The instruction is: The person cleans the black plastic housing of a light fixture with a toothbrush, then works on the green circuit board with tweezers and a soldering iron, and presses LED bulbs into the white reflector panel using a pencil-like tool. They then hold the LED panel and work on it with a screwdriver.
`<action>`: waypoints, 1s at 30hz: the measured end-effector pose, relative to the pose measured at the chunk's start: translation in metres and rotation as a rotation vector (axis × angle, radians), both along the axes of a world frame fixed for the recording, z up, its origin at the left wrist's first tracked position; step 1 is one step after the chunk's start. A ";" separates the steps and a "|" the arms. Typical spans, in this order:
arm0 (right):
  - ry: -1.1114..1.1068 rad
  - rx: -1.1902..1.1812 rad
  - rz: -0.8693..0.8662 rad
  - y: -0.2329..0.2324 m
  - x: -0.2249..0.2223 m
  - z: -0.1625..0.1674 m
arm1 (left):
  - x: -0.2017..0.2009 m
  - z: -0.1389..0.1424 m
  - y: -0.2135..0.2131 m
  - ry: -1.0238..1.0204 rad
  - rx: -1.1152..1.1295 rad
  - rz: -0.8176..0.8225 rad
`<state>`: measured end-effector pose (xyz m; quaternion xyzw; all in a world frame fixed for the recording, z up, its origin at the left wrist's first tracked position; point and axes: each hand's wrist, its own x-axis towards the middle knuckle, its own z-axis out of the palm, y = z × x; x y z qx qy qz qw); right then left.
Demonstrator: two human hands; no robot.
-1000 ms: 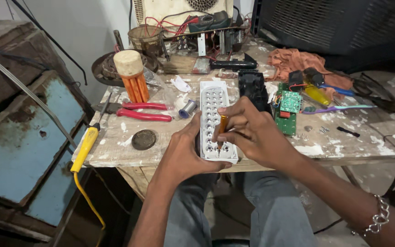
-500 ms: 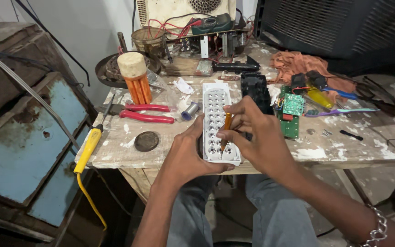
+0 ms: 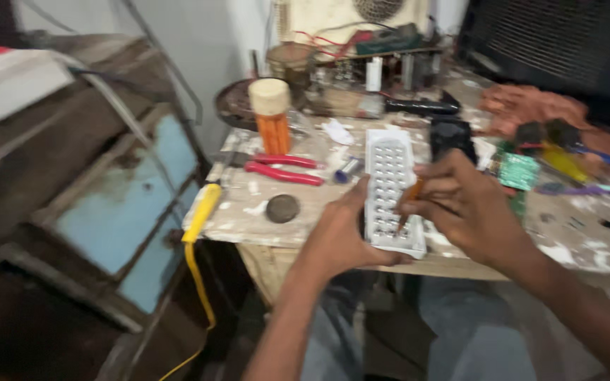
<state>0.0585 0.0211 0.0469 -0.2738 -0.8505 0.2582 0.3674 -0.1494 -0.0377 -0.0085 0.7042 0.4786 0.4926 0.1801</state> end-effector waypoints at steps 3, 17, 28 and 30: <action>-0.045 -0.040 -0.037 0.007 0.001 0.000 | 0.000 -0.007 0.007 0.024 0.100 -0.020; -0.357 -0.010 -0.073 0.074 -0.016 -0.062 | -0.176 0.095 -0.124 0.563 0.553 0.817; -0.489 0.022 -0.123 0.073 -0.048 -0.048 | -0.325 0.165 -0.170 0.902 0.154 1.252; -0.495 0.024 -0.127 0.072 -0.048 -0.045 | -0.336 0.159 -0.164 0.921 0.132 1.262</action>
